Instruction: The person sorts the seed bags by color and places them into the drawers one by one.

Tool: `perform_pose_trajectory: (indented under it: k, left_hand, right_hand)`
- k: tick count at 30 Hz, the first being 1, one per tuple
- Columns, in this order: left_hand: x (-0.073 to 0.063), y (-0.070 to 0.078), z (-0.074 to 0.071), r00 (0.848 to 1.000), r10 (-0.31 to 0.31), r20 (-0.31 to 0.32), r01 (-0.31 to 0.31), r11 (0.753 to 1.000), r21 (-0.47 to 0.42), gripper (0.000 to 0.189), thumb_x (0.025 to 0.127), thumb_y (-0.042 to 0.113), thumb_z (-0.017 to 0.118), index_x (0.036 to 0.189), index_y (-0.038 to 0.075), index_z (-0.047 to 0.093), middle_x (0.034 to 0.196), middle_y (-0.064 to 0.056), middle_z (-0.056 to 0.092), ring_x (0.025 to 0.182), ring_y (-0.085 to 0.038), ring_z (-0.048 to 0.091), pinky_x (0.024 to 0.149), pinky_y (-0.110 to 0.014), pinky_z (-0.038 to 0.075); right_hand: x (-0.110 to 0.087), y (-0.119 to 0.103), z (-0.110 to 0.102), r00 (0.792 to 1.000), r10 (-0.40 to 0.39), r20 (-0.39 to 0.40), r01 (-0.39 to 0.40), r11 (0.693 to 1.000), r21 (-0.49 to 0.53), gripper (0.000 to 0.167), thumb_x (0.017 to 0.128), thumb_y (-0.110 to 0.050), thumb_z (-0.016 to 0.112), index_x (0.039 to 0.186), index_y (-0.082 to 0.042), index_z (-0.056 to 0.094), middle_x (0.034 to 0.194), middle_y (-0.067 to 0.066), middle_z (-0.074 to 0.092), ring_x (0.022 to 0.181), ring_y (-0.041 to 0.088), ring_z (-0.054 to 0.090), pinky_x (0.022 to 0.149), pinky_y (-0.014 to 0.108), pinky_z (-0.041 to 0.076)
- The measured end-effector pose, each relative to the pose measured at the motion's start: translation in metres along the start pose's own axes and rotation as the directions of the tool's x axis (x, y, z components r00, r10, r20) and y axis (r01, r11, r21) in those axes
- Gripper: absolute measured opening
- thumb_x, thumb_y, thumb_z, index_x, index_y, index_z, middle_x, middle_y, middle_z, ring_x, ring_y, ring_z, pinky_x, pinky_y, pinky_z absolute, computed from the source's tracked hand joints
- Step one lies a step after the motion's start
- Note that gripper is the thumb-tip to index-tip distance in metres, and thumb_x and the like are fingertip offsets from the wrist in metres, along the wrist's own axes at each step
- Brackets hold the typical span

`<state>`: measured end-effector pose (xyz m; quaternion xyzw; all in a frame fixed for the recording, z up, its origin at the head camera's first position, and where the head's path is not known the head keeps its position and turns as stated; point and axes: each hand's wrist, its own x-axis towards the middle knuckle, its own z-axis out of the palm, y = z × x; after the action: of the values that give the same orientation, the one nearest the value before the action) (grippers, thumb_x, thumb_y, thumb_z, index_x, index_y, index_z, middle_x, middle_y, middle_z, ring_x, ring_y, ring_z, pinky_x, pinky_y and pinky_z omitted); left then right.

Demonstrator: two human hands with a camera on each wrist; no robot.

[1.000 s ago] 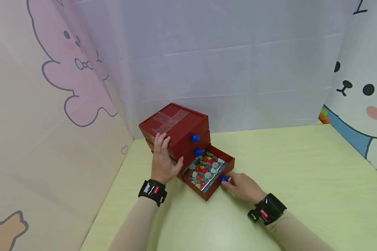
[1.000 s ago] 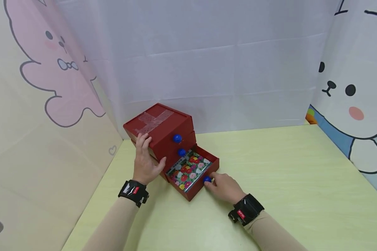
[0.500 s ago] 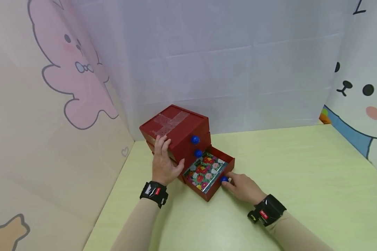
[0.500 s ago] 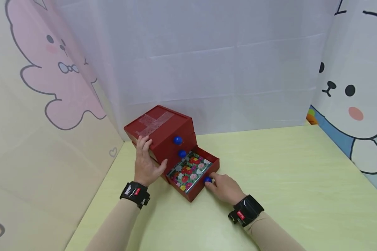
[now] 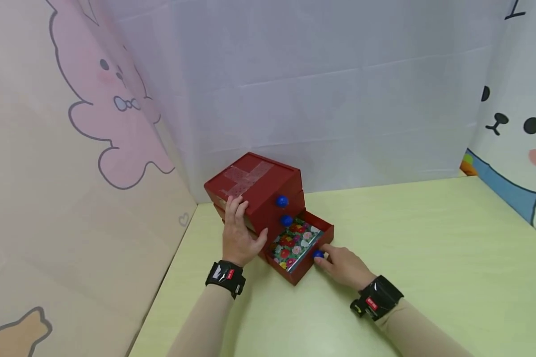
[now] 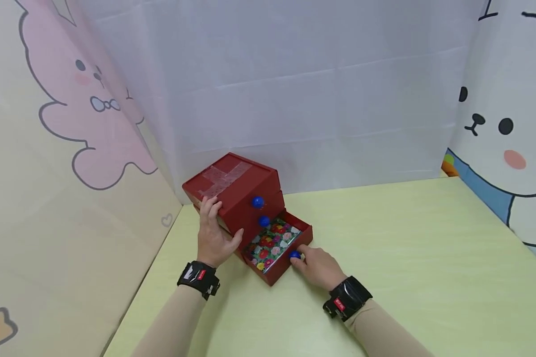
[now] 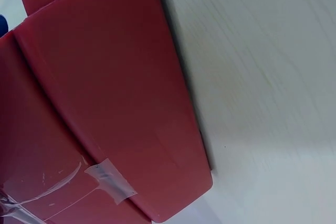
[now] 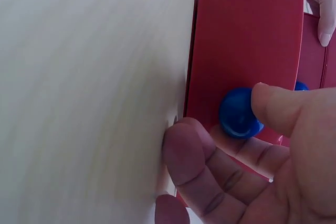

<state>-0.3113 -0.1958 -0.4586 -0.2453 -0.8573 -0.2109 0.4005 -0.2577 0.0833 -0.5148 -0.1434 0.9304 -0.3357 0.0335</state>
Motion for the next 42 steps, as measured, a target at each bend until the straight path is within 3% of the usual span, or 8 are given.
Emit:
perform_pose_trajectory:
  k: [5, 10, 22, 29, 38, 42]
  left_hand:
    - [0.002, -0.006, 0.000, 1.000, 0.005, -0.001, -0.005, 1.000, 0.020, 0.084, 0.071, 0.032, 0.077, 0.138, 0.008, 0.032, 0.145, -0.015, 0.034, 0.141, -0.036, 0.023, 0.108, -0.049, 0.033]
    - [-0.005, -0.009, -0.001, 1.000, -0.007, -0.002, 0.008, 0.999, 0.032, 0.084, 0.071, 0.034, 0.075, 0.138, 0.008, 0.032, 0.146, -0.015, 0.034, 0.142, -0.035, 0.023, 0.107, -0.050, 0.034]
    - [-0.008, 0.003, -0.008, 1.000, -0.004, -0.016, 0.004, 1.000, 0.003, 0.087, 0.070, 0.034, 0.077, 0.140, 0.009, 0.031, 0.145, -0.016, 0.034, 0.141, -0.037, 0.023, 0.107, -0.052, 0.033]
    - [0.000, 0.010, -0.012, 1.000, 0.004, -0.014, -0.004, 1.000, -0.002, 0.087, 0.071, 0.036, 0.075, 0.140, 0.009, 0.029, 0.147, -0.015, 0.033, 0.142, -0.036, 0.022, 0.108, -0.050, 0.032]
    - [0.001, 0.008, -0.018, 1.000, -0.008, -0.019, 0.008, 1.000, -0.003, 0.084, 0.071, 0.035, 0.073, 0.139, 0.008, 0.031, 0.146, -0.015, 0.034, 0.142, -0.036, 0.022, 0.108, -0.051, 0.032]
    - [-0.001, 0.005, -0.020, 1.000, -0.014, -0.026, 0.014, 1.000, -0.005, 0.084, 0.071, 0.035, 0.073, 0.138, 0.008, 0.031, 0.146, -0.015, 0.034, 0.141, -0.037, 0.022, 0.107, -0.052, 0.033]
  right_hand:
    - [0.006, -0.003, 0.001, 0.999, -0.034, -0.028, 0.034, 0.999, 0.007, 0.022, 0.094, -0.030, 0.061, 0.102, -0.010, 0.059, 0.070, -0.002, 0.053, 0.062, 0.013, 0.050, 0.056, 0.030, 0.041]
    - [0.008, -0.006, 0.007, 0.999, -0.035, -0.023, 0.035, 0.999, 0.011, 0.023, 0.094, -0.030, 0.061, 0.104, -0.009, 0.060, 0.072, -0.002, 0.054, 0.063, 0.013, 0.050, 0.057, 0.030, 0.042]
    - [0.018, -0.018, 0.009, 0.998, -0.059, -0.011, 0.059, 0.998, 0.025, 0.021, 0.095, -0.028, 0.059, 0.102, -0.008, 0.058, 0.071, -0.001, 0.052, 0.065, 0.015, 0.051, 0.057, 0.030, 0.039]
    - [0.028, -0.026, 0.010, 0.997, -0.062, -0.041, 0.063, 0.998, 0.016, 0.024, 0.096, -0.029, 0.057, 0.106, -0.007, 0.057, 0.067, 0.000, 0.049, 0.064, 0.018, 0.049, 0.057, 0.031, 0.038]
    - [0.038, -0.038, 0.018, 1.000, -0.020, 0.010, 0.021, 0.999, -0.034, 0.033, 0.099, -0.035, 0.051, 0.120, -0.010, 0.055, 0.080, 0.006, 0.059, 0.075, 0.024, 0.061, 0.060, 0.040, 0.049]
    - [0.044, -0.044, 0.023, 0.999, -0.004, 0.038, 0.006, 0.998, -0.060, 0.034, 0.100, -0.037, 0.046, 0.120, -0.011, 0.052, 0.075, 0.008, 0.057, 0.069, 0.024, 0.060, 0.055, 0.041, 0.047]
